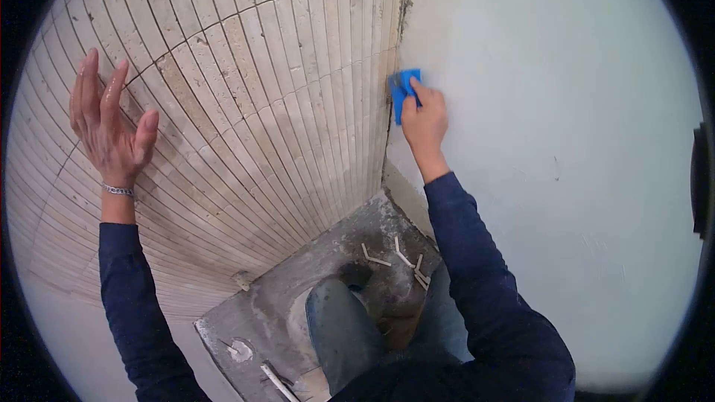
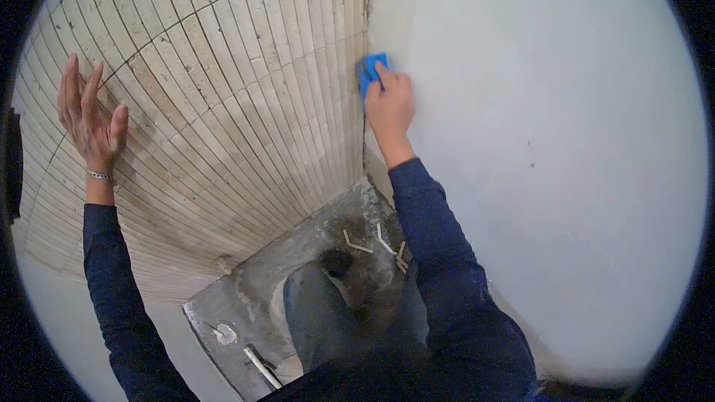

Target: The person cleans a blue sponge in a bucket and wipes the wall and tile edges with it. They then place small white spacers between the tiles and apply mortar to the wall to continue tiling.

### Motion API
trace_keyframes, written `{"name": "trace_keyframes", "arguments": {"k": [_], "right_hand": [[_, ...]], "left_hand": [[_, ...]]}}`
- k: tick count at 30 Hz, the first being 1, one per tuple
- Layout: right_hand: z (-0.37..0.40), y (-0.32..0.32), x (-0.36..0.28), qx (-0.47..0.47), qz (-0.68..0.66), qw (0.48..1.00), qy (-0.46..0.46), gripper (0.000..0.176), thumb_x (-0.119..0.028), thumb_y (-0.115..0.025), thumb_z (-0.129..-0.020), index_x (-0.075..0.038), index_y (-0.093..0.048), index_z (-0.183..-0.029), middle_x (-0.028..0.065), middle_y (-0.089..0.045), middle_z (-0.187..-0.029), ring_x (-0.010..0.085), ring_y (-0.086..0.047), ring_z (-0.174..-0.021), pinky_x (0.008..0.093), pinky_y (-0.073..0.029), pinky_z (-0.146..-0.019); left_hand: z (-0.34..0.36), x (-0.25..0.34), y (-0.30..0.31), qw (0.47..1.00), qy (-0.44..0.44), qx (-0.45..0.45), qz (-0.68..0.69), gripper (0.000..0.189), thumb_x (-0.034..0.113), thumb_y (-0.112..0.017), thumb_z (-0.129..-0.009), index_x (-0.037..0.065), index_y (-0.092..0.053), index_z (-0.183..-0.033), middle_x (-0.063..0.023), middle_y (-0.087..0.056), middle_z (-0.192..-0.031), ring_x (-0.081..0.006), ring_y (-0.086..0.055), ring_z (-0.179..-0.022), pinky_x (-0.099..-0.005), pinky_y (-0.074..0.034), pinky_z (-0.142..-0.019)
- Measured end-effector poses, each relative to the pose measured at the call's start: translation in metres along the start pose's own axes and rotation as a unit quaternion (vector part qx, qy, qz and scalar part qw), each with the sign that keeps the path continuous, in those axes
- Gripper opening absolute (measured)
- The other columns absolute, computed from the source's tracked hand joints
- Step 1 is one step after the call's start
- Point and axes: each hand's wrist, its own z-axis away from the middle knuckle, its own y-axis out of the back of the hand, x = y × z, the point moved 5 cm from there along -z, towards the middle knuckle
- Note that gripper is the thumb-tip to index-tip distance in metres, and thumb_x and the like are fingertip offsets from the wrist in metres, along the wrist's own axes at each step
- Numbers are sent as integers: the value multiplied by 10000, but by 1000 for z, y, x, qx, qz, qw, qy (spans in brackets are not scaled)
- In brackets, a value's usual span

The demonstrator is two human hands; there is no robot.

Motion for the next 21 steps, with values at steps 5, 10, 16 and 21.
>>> {"name": "trace_keyframes", "arguments": {"k": [5,10,16,21], "right_hand": [[25,-51,14,-163,155,974,-40,240,-96,-565,-787,-109,-683,-995,143,-587,-942,341,-612,-808,453,-510,-689],[77,-60,64,-345,152,919,-114,185,-119,-556,-779,-78,-694,-896,200,-646,-933,364,-633,-849,471,-512,-716],[0,-46,20,-194,83,974,-77,215,-122,-555,-797,-37,-698,-933,200,-658,-927,381,-629,-863,468,-499,-755],[-81,26,-55,68,-91,992,58,242,-115,-568,-842,-38,-678,-1043,180,-640,-883,350,-611,-826,430,-494,-744]], "left_hand": [[-2,2,1,1000,9,-8,-8,587,581,-434,-903,198,-497,-1344,-79,-341,-1494,-250,-304,-1373,-392,-225,-1107],[1,2,-2,1000,14,-14,-11,577,590,-428,-899,225,-496,-1341,-53,-339,-1497,-218,-285,-1387,-397,-200,-1125],[3,-2,-4,998,45,-40,-18,605,665,-410,-871,271,-500,-1322,-29,-342,-1489,-184,-276,-1389,-393,-177,-1144],[3,0,-1,999,28,-26,-4,574,577,-438,-895,224,-494,-1344,-53,-350,-1492,-214,-287,-1390,-406,-189,-1128]]}}
